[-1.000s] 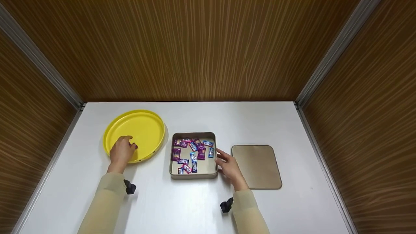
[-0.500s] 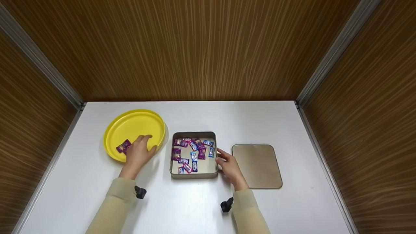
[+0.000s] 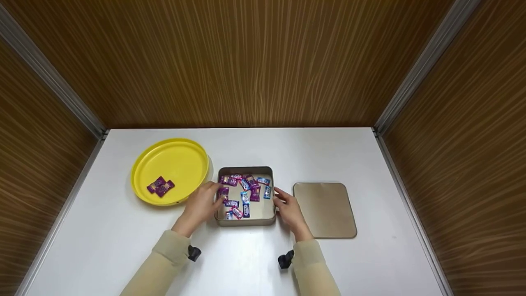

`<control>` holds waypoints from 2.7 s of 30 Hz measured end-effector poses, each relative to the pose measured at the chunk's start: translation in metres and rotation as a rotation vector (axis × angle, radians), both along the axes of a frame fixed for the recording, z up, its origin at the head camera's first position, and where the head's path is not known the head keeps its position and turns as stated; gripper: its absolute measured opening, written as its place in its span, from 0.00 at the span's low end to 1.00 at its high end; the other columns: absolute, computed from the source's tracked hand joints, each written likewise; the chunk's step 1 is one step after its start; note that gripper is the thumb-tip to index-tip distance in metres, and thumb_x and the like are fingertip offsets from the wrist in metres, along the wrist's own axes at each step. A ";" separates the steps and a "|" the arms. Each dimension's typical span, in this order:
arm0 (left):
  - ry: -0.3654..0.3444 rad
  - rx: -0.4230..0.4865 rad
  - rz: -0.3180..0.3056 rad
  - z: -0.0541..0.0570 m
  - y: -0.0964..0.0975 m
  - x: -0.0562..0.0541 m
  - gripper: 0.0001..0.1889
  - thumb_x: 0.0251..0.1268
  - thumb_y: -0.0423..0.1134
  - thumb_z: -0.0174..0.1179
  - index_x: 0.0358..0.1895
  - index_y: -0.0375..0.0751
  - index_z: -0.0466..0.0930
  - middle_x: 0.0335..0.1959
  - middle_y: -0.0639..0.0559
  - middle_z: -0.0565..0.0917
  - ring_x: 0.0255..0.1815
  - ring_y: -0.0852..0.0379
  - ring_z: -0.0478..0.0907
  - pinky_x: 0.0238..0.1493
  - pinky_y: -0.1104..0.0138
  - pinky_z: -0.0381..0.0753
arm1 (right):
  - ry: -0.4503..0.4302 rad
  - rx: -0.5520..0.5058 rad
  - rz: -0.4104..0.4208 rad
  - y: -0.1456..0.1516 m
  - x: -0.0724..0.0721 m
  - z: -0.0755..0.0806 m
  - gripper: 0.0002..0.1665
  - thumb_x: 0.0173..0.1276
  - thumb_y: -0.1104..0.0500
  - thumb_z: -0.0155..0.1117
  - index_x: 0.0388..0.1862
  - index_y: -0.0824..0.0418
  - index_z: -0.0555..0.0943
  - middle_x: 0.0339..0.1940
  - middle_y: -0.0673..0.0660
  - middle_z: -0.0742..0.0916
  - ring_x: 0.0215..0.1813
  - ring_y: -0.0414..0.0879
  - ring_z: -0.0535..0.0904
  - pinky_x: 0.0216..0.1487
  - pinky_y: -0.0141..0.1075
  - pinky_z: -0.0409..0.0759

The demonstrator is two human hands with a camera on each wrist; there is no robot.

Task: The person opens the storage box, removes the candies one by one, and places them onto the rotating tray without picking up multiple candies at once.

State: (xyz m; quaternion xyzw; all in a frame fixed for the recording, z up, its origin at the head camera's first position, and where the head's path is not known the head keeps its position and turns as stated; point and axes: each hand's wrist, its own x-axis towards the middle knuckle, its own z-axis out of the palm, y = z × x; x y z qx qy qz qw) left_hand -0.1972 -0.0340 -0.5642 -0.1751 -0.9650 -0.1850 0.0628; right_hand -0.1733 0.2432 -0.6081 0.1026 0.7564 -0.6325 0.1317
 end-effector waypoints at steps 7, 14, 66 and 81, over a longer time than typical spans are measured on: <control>0.026 -0.090 -0.134 -0.008 0.022 0.007 0.19 0.56 0.38 0.71 0.51 0.37 0.83 0.48 0.44 0.82 0.51 0.47 0.78 0.54 0.57 0.77 | -0.006 0.013 -0.011 -0.001 -0.001 0.004 0.28 0.76 0.60 0.53 0.74 0.59 0.66 0.69 0.66 0.72 0.66 0.60 0.71 0.61 0.52 0.74; 0.027 -0.174 -0.210 -0.019 0.036 0.007 0.14 0.58 0.35 0.68 0.48 0.40 0.85 0.43 0.46 0.83 0.43 0.49 0.79 0.47 0.59 0.80 | 0.029 0.032 -0.022 -0.004 -0.004 0.005 0.29 0.74 0.63 0.53 0.73 0.64 0.65 0.67 0.71 0.72 0.65 0.63 0.72 0.60 0.52 0.75; 0.024 -0.330 -0.263 -0.038 0.039 -0.010 0.05 0.57 0.29 0.65 0.32 0.43 0.87 0.31 0.52 0.83 0.31 0.52 0.79 0.37 0.59 0.76 | 0.035 0.021 -0.014 0.000 -0.004 -0.003 0.28 0.75 0.63 0.52 0.74 0.62 0.65 0.68 0.70 0.72 0.63 0.62 0.74 0.55 0.49 0.79; 0.049 -0.214 -0.232 -0.036 0.036 -0.013 0.07 0.56 0.42 0.71 0.29 0.45 0.85 0.29 0.54 0.80 0.30 0.54 0.79 0.34 0.61 0.79 | 0.016 0.014 -0.007 0.000 -0.004 -0.002 0.27 0.78 0.62 0.50 0.74 0.60 0.65 0.69 0.70 0.71 0.66 0.63 0.71 0.56 0.50 0.78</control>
